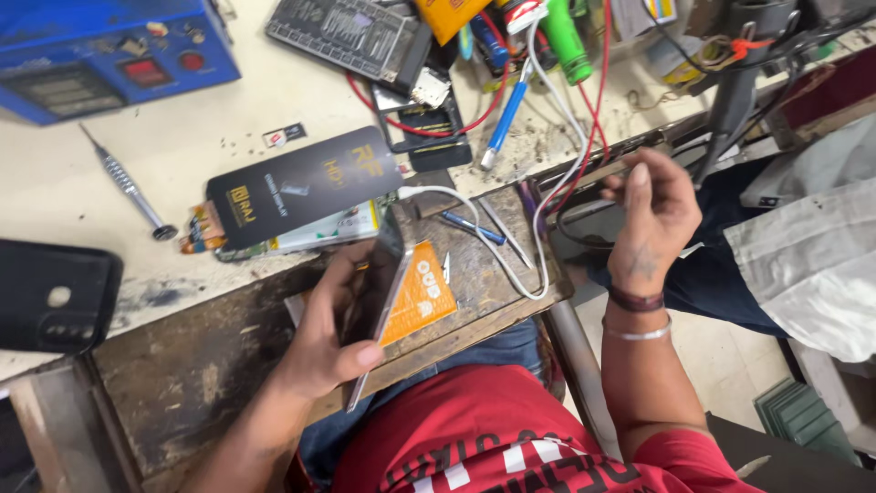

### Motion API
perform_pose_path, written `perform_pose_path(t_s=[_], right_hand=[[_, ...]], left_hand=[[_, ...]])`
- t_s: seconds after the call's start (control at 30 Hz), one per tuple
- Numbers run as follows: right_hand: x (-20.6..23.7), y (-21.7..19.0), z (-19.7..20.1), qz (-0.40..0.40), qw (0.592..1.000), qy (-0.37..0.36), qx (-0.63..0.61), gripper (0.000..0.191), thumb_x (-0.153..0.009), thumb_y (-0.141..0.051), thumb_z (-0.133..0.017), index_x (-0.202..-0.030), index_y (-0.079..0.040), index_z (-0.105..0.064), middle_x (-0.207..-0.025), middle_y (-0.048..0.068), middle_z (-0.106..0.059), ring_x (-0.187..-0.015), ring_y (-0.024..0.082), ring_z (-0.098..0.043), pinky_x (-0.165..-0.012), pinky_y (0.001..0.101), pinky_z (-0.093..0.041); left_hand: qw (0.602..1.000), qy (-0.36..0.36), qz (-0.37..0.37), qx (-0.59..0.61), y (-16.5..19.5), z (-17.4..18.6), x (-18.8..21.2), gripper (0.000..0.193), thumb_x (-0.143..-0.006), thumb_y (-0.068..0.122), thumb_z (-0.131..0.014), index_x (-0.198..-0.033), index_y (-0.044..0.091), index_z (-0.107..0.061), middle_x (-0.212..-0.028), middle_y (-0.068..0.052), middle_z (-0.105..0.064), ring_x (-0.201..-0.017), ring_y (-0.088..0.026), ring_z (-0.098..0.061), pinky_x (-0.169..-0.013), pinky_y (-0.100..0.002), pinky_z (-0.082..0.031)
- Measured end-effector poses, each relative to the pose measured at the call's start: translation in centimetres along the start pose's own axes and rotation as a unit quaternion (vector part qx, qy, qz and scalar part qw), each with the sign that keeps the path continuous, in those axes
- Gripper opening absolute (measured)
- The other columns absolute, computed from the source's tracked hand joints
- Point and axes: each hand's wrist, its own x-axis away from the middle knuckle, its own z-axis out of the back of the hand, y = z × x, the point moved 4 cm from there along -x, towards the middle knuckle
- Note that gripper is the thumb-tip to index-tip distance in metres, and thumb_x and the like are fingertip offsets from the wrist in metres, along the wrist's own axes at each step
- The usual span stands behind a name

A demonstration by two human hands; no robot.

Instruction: The person pries the back cover off a light blue smartphone, removes the back panel and battery, and works on the internal components with a screwdriver on a cluttered repair bench, manipulating small parts inside the opened phone.

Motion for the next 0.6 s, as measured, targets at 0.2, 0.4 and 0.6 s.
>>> perform_pose_path(t_s=[0.2,0.4,0.6], right_hand=[[-7.4,4.3,-0.1,-0.057,0.987,0.065,0.137,0.040,-0.102,-0.018,-0.071,-0.136,-0.001,-0.062,-0.077,0.001,-0.062,-0.058,0.006,-0.055,-0.052,0.0221,-0.044],[-11.4,3.5,-0.9,0.052,0.907,0.073,0.412,0.032,-0.097,-0.021,-0.084,-0.125,-0.007,-0.077,-0.067,-0.001,-0.061,-0.059,0.005,-0.049,-0.058,0.0238,-0.044],[-11.8,2.3,-1.7,-0.021,0.930,0.086,0.356,0.022,-0.090,-0.023,-0.085,-0.109,-0.012,-0.082,-0.068,-0.002,-0.066,-0.061,0.004,-0.053,-0.058,0.0236,-0.044]], left_hand=[[0.999,-0.004,-0.017,0.032,-0.3,1.2,-2.6,0.122,-0.070,0.056,-0.090,-0.157,-0.006,-0.031,-0.141,-0.018,-0.054,-0.132,-0.023,-0.054,-0.113,-0.033,-0.040],[0.999,-0.024,-0.011,0.026,-0.3,0.8,-3.8,0.120,-0.070,0.054,-0.091,-0.156,-0.006,-0.031,-0.138,-0.019,-0.056,-0.131,-0.024,-0.054,-0.113,-0.034,-0.040],[1.000,-0.016,-0.016,0.022,0.5,1.0,-4.1,0.120,-0.070,0.055,-0.090,-0.156,-0.005,-0.031,-0.139,-0.018,-0.056,-0.131,-0.023,-0.055,-0.113,-0.034,-0.040]])
